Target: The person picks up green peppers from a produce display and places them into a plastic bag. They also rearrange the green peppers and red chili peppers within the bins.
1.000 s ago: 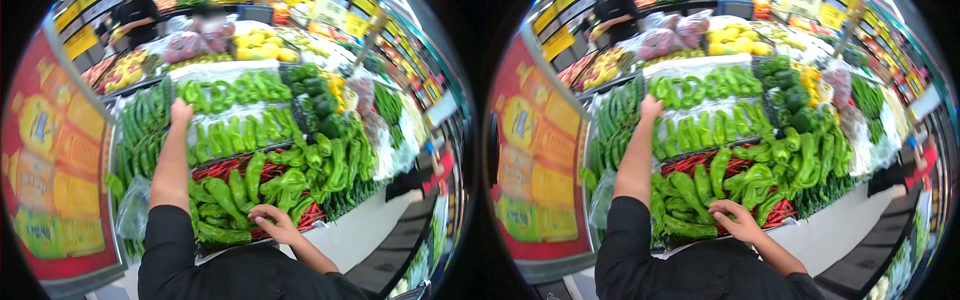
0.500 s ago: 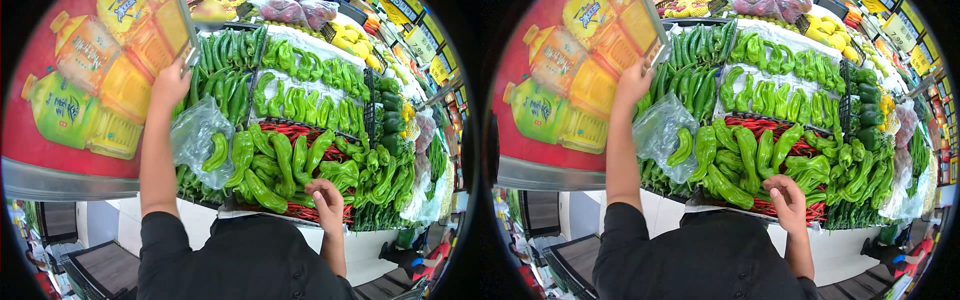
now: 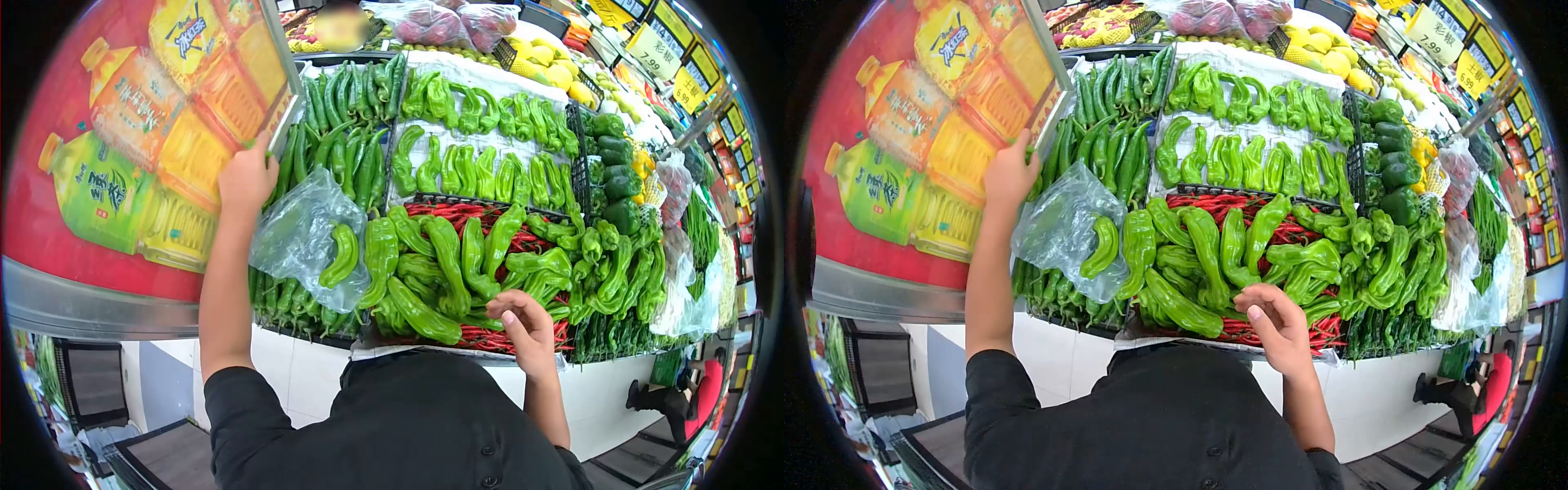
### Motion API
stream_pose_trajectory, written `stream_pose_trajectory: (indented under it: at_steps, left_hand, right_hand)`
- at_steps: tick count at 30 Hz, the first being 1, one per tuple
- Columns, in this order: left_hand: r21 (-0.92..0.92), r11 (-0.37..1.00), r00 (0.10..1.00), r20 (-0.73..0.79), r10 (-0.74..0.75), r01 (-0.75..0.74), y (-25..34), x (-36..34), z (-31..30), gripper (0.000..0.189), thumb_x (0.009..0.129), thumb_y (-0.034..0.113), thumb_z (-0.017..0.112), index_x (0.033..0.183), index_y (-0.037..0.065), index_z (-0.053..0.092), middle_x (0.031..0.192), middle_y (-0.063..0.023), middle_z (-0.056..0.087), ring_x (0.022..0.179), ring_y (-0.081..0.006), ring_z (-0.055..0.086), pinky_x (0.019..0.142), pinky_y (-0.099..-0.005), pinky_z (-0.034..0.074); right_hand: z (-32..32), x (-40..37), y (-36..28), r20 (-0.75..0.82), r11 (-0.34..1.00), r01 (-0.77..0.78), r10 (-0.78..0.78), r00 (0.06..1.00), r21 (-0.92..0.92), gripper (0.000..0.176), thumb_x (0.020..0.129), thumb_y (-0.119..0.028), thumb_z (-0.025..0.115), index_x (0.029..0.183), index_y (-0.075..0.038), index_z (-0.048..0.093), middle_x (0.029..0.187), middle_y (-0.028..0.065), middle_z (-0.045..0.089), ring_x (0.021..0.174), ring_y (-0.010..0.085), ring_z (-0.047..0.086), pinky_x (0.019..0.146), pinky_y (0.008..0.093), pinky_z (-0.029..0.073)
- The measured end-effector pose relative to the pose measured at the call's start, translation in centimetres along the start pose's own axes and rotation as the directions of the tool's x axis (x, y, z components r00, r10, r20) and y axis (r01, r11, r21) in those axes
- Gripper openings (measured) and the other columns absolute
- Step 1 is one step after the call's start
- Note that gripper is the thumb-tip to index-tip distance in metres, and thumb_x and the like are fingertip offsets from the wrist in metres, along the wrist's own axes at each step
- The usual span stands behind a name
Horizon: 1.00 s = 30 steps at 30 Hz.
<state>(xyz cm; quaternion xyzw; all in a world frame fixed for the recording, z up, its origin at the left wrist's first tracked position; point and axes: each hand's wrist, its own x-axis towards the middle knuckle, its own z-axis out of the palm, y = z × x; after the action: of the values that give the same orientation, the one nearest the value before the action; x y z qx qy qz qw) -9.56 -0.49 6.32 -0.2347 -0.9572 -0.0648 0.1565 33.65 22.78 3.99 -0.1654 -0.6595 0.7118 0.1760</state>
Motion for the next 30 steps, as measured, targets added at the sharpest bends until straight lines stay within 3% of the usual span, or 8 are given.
stream_pose_trajectory:
  at_steps: [3,6,12,15,20,23,26,30]
  left_hand:
    - [-0.099,0.988,0.959,-0.27,0.091,-0.122,-0.7,0.1,-1.6,0.035,0.092,0.027,0.062,0.126,0.021,0.06,0.101,-0.0206,0.069,0.081,-0.0413,0.069,0.07,-0.0519,0.057]
    - [-0.033,0.979,0.942,-0.279,0.185,-0.202,-1.4,0.7,-1.7,0.039,0.092,0.027,0.063,0.13,0.02,0.059,0.107,-0.02,0.067,0.083,-0.0405,0.069,0.07,-0.0517,0.057]
    - [0.134,0.987,0.984,0.163,0.068,-0.091,0.1,0.5,1.1,0.052,0.091,0.037,0.066,0.138,0.021,0.053,0.108,-0.0204,0.07,0.095,-0.0421,0.069,0.08,-0.0527,0.056]
    - [0.125,0.991,0.977,0.211,0.023,-0.05,0.1,1.9,1.6,0.057,0.09,0.04,0.067,0.141,0.02,0.049,0.103,-0.0208,0.071,0.096,-0.0415,0.07,0.083,-0.055,0.056]
    - [-0.062,0.998,0.995,0.095,0.02,-0.014,0.0,0.7,0.7,0.052,0.085,0.029,0.066,0.136,0.024,0.055,0.106,-0.022,0.07,0.099,-0.0416,0.069,0.083,-0.0524,0.056]
    - [-0.214,0.957,0.958,-0.246,0.144,-0.198,-0.2,-0.9,-0.4,0.051,0.087,0.02,0.065,0.137,0.019,0.055,0.115,-0.0215,0.066,0.103,-0.0372,0.068,0.087,-0.0478,0.055]
    - [-0.431,0.849,0.911,-0.393,0.129,-0.306,0.0,-1.3,-3.3,0.053,0.089,0.008,0.064,0.141,0.013,0.051,0.121,-0.019,0.062,0.105,-0.0282,0.067,0.088,-0.0414,0.055]
    - [-0.895,0.313,0.939,-0.342,-0.028,-0.317,6.5,-4.4,-9.9,0.068,0.089,-0.003,0.064,0.15,0.01,0.037,0.122,-0.0155,0.06,0.108,-0.0229,0.064,0.087,-0.036,0.056]
  right_hand:
    - [-0.2,0.2,0.2,-0.013,0.999,-0.026,0.026,1.0,0.02,0.024,0.101,-0.003,0.056,0.124,0.003,0.059,0.114,0.0099,0.068,0.108,0.0168,0.065,0.097,0.0322,0.051]
    - [0.5,0.7,-0.1,0.002,0.999,-0.023,0.023,1.0,0.047,0.025,0.101,-0.004,0.057,0.125,0.003,0.059,0.113,0.0101,0.069,0.109,0.017,0.065,0.098,0.0324,0.051]
    - [1.5,0.8,0.2,0.096,1.0,0.007,-0.01,0.995,0.028,0.025,0.101,-0.007,0.059,0.124,0.003,0.06,0.113,0.0092,0.069,0.108,0.016,0.066,0.095,0.0322,0.052]
    - [1.3,0.1,0.1,0.098,0.999,0.014,-0.018,0.995,0.043,0.025,0.102,-0.007,0.059,0.124,0.003,0.061,0.113,0.0092,0.069,0.107,0.016,0.066,0.095,0.0321,0.052]
    - [0.5,-1.1,0.3,0.034,0.993,-0.034,0.03,0.999,0.109,0.025,0.102,-0.008,0.058,0.125,0.002,0.061,0.113,0.0084,0.069,0.108,0.0152,0.065,0.096,0.0321,0.051]
    - [0.3,-1.1,0.7,0.029,0.989,-0.064,0.061,0.998,0.13,0.024,0.102,-0.008,0.058,0.125,0.001,0.061,0.113,0.008,0.069,0.108,0.0149,0.065,0.096,0.0318,0.051]
    - [1.0,-0.5,0.4,0.044,0.989,-0.08,0.075,0.996,0.127,0.025,0.103,-0.009,0.058,0.126,0.001,0.061,0.112,0.0073,0.069,0.107,0.015,0.065,0.097,0.032,0.051]
    - [2.0,0.9,-0.8,0.116,0.994,-0.04,0.028,0.993,0.101,0.029,0.103,-0.01,0.058,0.131,0.0,0.057,0.116,0.008,0.068,0.109,0.015,0.064,0.098,0.032,0.05]
